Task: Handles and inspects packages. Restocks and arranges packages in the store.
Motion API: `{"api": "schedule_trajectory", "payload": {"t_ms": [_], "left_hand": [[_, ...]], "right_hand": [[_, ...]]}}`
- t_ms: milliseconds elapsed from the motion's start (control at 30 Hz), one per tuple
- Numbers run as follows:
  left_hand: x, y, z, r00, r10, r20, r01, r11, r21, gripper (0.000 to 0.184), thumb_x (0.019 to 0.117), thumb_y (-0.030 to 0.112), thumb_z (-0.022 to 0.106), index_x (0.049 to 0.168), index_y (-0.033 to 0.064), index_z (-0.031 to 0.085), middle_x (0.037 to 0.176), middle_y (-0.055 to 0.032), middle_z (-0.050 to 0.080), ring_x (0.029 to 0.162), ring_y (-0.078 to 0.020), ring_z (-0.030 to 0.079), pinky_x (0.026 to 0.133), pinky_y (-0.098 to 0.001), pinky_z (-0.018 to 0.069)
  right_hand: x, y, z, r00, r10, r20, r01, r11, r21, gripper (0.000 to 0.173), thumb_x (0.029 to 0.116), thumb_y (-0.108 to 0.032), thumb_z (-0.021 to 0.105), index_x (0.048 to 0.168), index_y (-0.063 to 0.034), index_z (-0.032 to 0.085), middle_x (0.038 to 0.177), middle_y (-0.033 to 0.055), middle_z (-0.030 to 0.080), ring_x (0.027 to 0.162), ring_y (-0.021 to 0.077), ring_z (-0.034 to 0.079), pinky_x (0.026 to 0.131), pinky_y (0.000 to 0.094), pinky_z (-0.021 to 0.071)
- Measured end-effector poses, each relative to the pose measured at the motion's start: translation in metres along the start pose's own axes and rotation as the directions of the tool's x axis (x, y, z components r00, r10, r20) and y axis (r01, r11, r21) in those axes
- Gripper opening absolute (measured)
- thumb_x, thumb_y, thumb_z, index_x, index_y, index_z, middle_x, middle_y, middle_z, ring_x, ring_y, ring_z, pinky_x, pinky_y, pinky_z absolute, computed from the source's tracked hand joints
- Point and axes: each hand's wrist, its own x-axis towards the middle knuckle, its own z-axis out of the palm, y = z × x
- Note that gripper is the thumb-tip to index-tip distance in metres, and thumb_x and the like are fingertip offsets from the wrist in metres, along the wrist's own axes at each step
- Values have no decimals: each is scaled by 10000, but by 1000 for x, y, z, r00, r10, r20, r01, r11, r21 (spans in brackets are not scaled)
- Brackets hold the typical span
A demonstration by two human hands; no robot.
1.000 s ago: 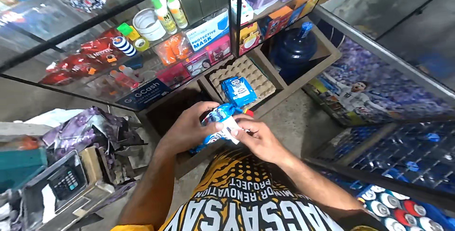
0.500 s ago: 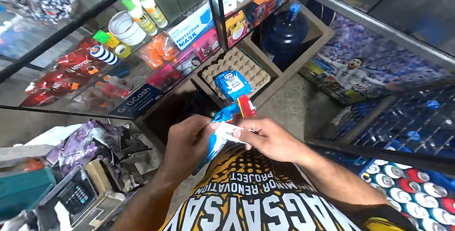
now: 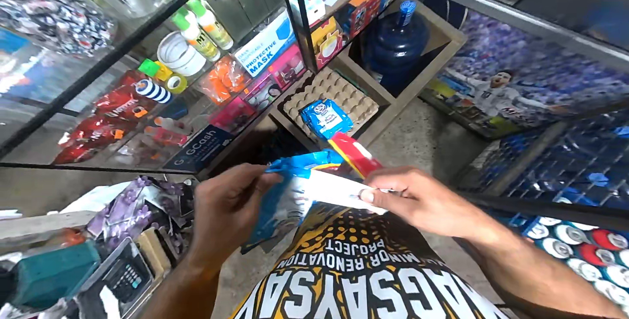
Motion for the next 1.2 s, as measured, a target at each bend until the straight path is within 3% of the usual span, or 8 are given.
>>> {"api": "schedule_trajectory", "payload": {"t_ms": [233,367,567,733,867,1000,1200], "left_hand": [[1,-2,-38,1000,-5,30,5,1000,-17,228,1024,290,622,989,102,745,848,68,711,710,22,638,642,-165,555],[1,-6,-47,1000,-18,-9,17,1000,-22,211,1025,269,619,1010,102,749,872,68,725,726,16,657,661,-172,572],[5,-8,-73,995,-24,-95,24,1000,-4,168,1024,288,634,1055,155,733,891,132,719,742,44,656,674,-163,572],[7,-17,-65,989,-101,-105,103,995,16,190,1032,266,605,1021,122,728,830,97,706,686,22,653,625,-177,575],[7,-24,-56,979,-145,-146,144,989,-18,195,1022,259,623,1002,104,740,808,71,715,665,0,661,606,-184,577],[5,-15,-46,977,-102,-185,92,994,-58,161,1004,240,657,1008,104,744,849,82,727,694,10,668,634,-175,585],[18,6,-44,983,112,-146,-88,983,160,198,979,254,677,976,68,744,875,25,701,694,-12,626,620,-196,554]], "right_hand": [[-17,6,-22,997,-32,75,32,999,9,331,1054,-371,568,915,-122,736,843,-50,676,759,6,610,635,193,500],[-27,14,-31,997,-51,64,51,999,3,323,1049,-363,577,896,-127,735,819,-58,678,739,0,614,618,187,501],[-51,32,-49,998,-27,57,24,998,59,314,1035,-389,593,915,-152,759,903,-74,723,821,-10,653,695,168,544],[-52,30,-48,988,-141,60,132,982,136,345,1043,-364,589,830,-112,693,835,-58,674,775,-19,606,651,153,492],[-49,21,-47,983,-175,58,161,969,187,338,1046,-364,587,854,-107,694,853,-52,680,787,-13,618,654,154,503],[-46,17,-47,986,-153,67,142,979,145,356,1050,-392,582,885,-99,698,840,-52,662,764,-20,606,637,147,499],[-39,37,-40,999,34,36,-34,999,-2,378,1039,-442,580,920,-112,723,842,-50,678,733,-9,604,637,184,511]]}}
